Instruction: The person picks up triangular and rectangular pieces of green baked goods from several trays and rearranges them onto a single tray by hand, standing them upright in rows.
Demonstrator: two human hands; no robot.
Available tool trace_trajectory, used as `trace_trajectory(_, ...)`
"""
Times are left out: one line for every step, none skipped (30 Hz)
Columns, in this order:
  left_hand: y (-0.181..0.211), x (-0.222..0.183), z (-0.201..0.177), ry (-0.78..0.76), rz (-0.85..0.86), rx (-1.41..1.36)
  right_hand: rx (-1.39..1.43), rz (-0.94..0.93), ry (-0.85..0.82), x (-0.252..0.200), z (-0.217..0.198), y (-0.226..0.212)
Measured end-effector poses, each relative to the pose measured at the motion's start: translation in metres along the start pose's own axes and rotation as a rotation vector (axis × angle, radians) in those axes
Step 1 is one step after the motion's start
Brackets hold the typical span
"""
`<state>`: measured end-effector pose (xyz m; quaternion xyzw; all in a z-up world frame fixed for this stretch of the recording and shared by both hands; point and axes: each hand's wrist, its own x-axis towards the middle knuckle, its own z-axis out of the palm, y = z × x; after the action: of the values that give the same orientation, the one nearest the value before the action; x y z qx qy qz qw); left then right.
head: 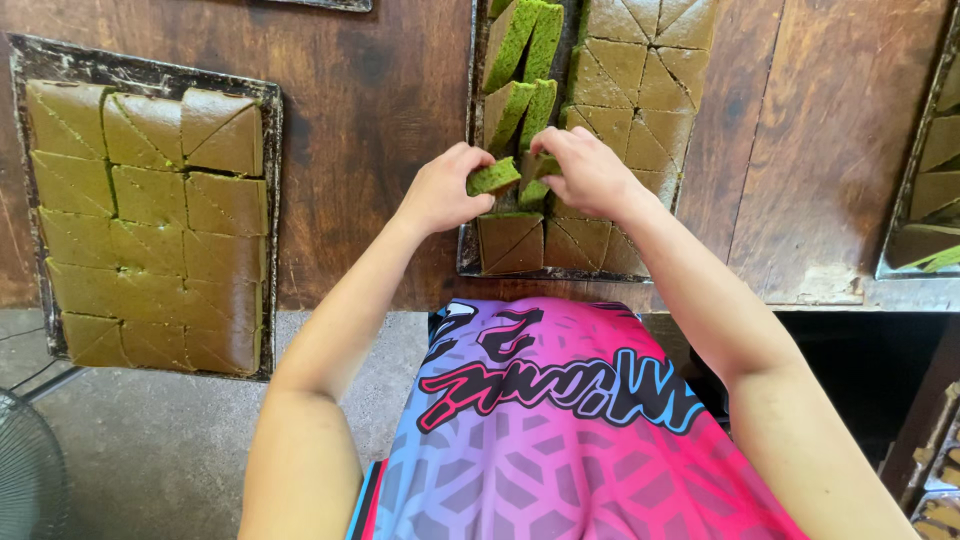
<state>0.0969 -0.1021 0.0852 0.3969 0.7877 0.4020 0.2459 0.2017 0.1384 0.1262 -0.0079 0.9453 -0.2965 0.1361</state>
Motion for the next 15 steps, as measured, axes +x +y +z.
trace_trajectory(-0.002, -0.001, 0.002, 0.003, -0.001, 0.001, 0.010, 0.009, -0.050, 0.003, 0.002, -0.001)
trace_trajectory(-0.002, -0.001, 0.004, 0.033, -0.017, -0.023, 0.009, 0.006, -0.051, 0.006, 0.003, -0.004)
trace_trajectory(-0.002, 0.000, 0.006, 0.061, -0.030, -0.048, 0.006, -0.023, -0.036, 0.007, 0.004, -0.007)
trace_trajectory(-0.001, 0.002, 0.009, 0.062, -0.029, -0.048, 0.004, -0.053, -0.021, 0.008, 0.002, -0.010)
trace_trajectory(0.000, 0.004, 0.013, 0.020, -0.147, -0.077, 0.003, -0.054, -0.021, 0.006, -0.003, -0.013)
trace_trajectory(0.000, 0.006, 0.015, -0.023, -0.265, -0.106, -0.030, -0.051, 0.047, 0.002, -0.011, -0.016)
trace_trajectory(-0.001, 0.007, 0.019, -0.026, -0.264, -0.107, -0.063, -0.044, 0.116, -0.005, -0.016, -0.019)
trace_trajectory(-0.002, 0.009, 0.023, 0.038, -0.196, -0.084, -0.064, -0.040, 0.115, -0.012, -0.019, -0.024)
trace_trajectory(-0.003, 0.012, 0.026, 0.103, -0.126, -0.061, -0.053, 0.014, 0.035, -0.018, -0.019, -0.028)
trace_trajectory(-0.005, 0.014, 0.029, 0.102, -0.123, -0.063, -0.041, 0.068, -0.046, -0.024, -0.017, -0.030)
trace_trajectory(-0.007, 0.015, 0.031, 0.114, -0.093, -0.121, -0.042, 0.073, -0.043, -0.027, -0.008, -0.034)
trace_trajectory(-0.007, 0.016, 0.033, 0.125, -0.063, -0.178, -0.025, 0.048, -0.139, -0.028, 0.007, -0.039)
trace_trajectory(-0.008, 0.018, 0.033, 0.119, -0.058, -0.177, -0.005, 0.020, -0.232, -0.027, 0.023, -0.043)
trace_trajectory(-0.008, 0.020, 0.033, 0.120, -0.059, -0.144, -0.003, 0.025, -0.227, -0.026, 0.037, -0.045)
trace_trajectory(-0.007, 0.019, 0.033, 0.120, -0.063, -0.111, -0.084, 0.035, -0.221, -0.026, 0.052, -0.049)
